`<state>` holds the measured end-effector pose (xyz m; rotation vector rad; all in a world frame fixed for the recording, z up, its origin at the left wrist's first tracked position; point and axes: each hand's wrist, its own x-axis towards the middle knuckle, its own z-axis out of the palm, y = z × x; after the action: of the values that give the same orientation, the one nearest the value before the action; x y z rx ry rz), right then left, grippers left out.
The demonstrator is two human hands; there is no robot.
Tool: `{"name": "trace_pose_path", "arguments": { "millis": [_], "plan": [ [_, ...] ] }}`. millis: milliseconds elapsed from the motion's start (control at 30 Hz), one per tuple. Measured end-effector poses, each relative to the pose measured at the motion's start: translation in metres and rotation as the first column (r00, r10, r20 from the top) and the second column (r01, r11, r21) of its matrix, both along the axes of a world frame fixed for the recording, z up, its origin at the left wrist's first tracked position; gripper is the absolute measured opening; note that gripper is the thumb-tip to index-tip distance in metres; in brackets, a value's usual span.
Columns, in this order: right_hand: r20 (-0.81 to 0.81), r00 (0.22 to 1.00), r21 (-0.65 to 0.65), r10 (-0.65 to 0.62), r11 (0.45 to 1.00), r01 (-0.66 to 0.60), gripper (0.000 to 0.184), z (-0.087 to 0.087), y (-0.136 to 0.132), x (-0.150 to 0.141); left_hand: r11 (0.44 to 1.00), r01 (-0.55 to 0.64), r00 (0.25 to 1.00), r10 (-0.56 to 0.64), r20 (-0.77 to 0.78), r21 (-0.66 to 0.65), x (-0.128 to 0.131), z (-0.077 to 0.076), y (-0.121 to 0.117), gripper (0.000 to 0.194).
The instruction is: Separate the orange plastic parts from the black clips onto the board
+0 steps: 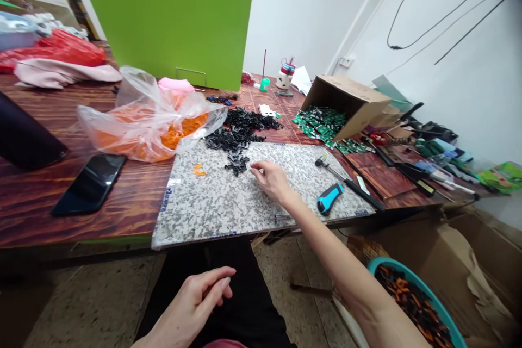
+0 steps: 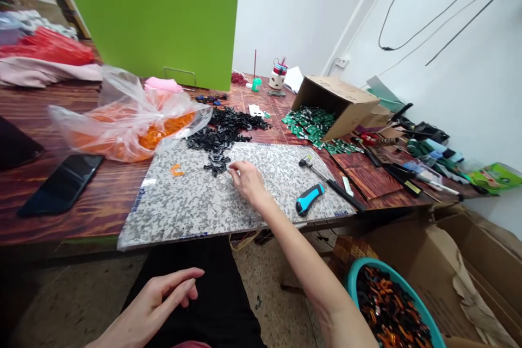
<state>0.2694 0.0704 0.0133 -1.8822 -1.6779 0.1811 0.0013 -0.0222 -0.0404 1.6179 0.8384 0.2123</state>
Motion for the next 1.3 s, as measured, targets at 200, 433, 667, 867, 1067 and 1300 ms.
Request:
{"name": "trace_pose_path", "arguments": {
  "millis": [200, 433, 667, 867, 1067, 1300],
  "plan": [
    [-0.061, 0.991, -0.112, -0.119, 0.987, 0.112, 0.018, -0.012, 0.04, -0.011, 0.997, -0.068, 0.997, 0.068, 0.018, -0.03, -0.011, 0.005, 0.008, 0.041],
    [-0.323, 0.936, -0.143, -0.136, 0.985, 0.094, 0.017, -0.014, 0.042, -0.005, 0.987, -0.143, 0.982, 0.152, 0.116, -0.079, -0.01, 0.022, 0.025, 0.039],
    [-0.639, 0.768, -0.108, -0.043, 0.994, -0.035, 0.037, 0.013, -0.004, -0.027, 0.958, -0.247, 0.921, 0.28, 0.272, -0.147, 0.011, 0.047, 0.052, 0.045],
    [-0.856, 0.516, -0.085, 0.027, 0.978, -0.192, 0.035, 0.015, -0.056, -0.079, 0.893, -0.394, 0.816, 0.449, 0.363, -0.22, 0.033, 0.046, 0.061, 0.036],
    [-0.261, 0.965, -0.076, 0.028, 0.996, -0.049, 0.023, 0.013, -0.055, -0.032, 0.834, -0.469, 0.764, 0.548, 0.342, -0.29, 0.023, 0.035, 0.059, 0.035],
    [0.084, 0.992, -0.15, -0.096, 0.983, 0.108, 0.008, -0.001, -0.038, 0.047, 0.847, -0.495, 0.798, 0.531, 0.287, -0.192, 0.013, 0.034, 0.058, 0.034]
  ]
}}
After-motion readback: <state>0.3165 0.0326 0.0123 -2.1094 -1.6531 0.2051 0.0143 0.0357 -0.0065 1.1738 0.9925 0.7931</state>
